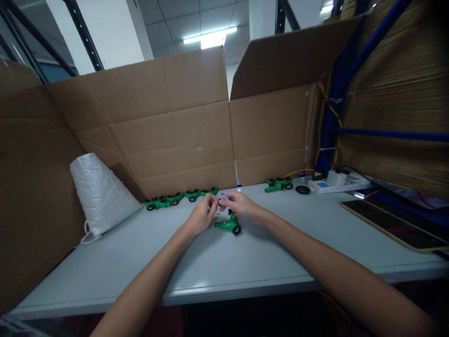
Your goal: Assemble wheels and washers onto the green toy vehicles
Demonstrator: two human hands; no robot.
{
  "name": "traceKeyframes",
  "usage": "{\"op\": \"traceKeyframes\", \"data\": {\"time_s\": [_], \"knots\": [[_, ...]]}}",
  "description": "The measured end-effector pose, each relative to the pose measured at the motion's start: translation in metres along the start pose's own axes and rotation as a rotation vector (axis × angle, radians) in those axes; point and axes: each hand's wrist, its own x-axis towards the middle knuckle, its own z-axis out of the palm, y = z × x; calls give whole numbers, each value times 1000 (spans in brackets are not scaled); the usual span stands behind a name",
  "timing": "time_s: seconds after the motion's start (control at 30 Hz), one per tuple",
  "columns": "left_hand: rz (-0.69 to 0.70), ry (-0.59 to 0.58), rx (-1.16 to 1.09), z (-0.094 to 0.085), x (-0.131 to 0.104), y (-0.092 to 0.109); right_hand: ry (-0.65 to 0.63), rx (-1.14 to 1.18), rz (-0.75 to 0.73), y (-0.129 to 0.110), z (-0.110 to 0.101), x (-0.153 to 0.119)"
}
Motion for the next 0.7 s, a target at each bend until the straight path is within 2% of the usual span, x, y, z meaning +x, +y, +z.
{"op": "traceKeyframes", "data": {"time_s": [0.37,0.53,0.7], "knots": [[-9,-6,-104,1,-3,0,-15,75,111,-16,5,-8],[-37,-11,-222,2,-2,3,-47,173,124,-19,2,-9],[-84,0,-363,8,0,-5,-104,197,124,-21,0,-11]]}}
